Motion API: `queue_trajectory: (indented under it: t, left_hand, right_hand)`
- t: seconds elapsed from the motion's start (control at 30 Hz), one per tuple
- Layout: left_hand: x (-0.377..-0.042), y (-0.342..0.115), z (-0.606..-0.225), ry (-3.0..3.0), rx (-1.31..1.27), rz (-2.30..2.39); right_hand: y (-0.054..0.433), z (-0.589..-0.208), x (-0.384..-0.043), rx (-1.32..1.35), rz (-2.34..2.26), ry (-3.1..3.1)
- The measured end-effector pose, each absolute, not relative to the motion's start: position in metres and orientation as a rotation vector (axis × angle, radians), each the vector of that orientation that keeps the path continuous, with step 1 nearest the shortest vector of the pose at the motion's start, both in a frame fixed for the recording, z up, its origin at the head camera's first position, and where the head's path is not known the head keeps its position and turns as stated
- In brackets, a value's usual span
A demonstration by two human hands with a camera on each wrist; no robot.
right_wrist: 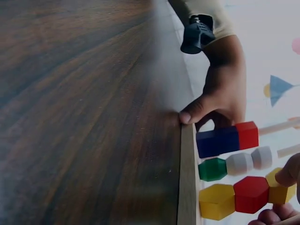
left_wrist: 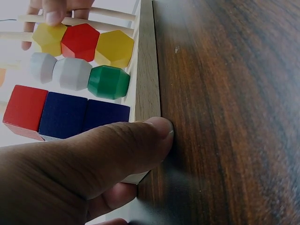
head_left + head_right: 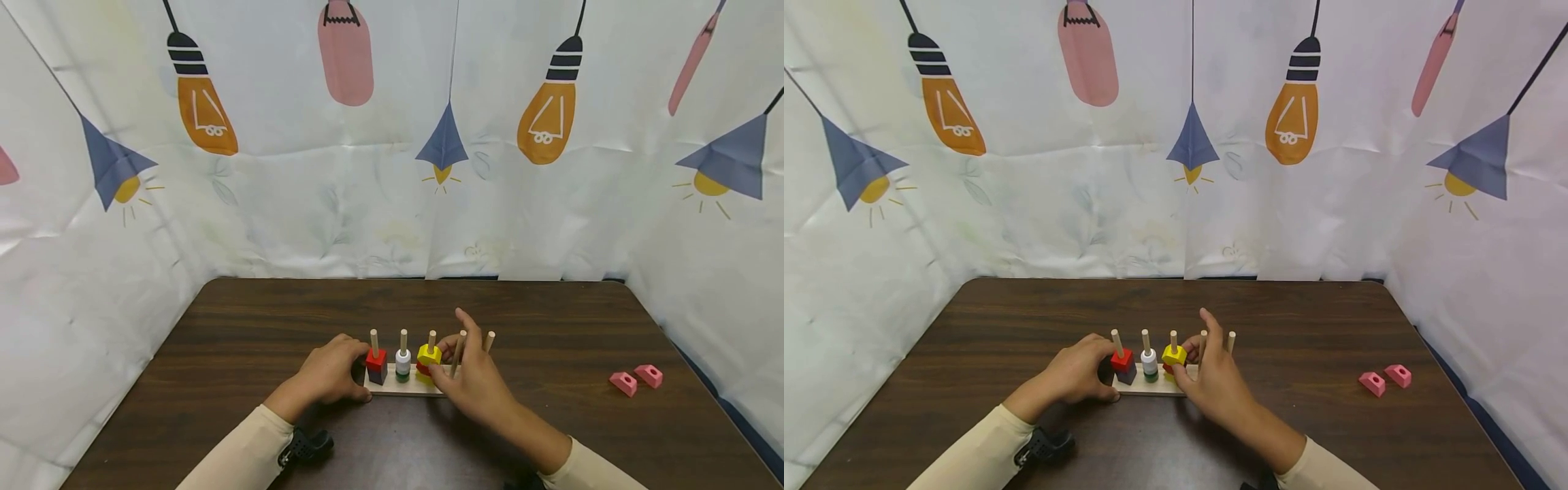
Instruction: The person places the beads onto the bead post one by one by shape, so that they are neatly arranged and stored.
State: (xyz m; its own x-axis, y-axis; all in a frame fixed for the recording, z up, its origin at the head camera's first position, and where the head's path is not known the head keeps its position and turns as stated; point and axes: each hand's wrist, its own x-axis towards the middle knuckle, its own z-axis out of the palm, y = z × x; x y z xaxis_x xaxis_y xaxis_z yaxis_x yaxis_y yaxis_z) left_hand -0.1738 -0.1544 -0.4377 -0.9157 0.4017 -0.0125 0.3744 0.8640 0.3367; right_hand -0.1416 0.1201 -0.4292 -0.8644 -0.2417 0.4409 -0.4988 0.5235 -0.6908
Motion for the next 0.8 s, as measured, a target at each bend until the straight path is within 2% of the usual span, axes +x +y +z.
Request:
queue_trajectory:
  t: [0.4, 0.8]
  left_hand:
    - [-0.174, -0.154, -0.437, 2.949, 0.598, 0.503]
    - [-0.173, -0.154, -0.437, 2.952, 0.604, 0.518]
  right_hand:
    - [0.143, -0.435, -0.127, 0.729, 1.14, -2.834]
    - [0.189, -0.439, -0.116, 0.943, 0.9, -2.955]
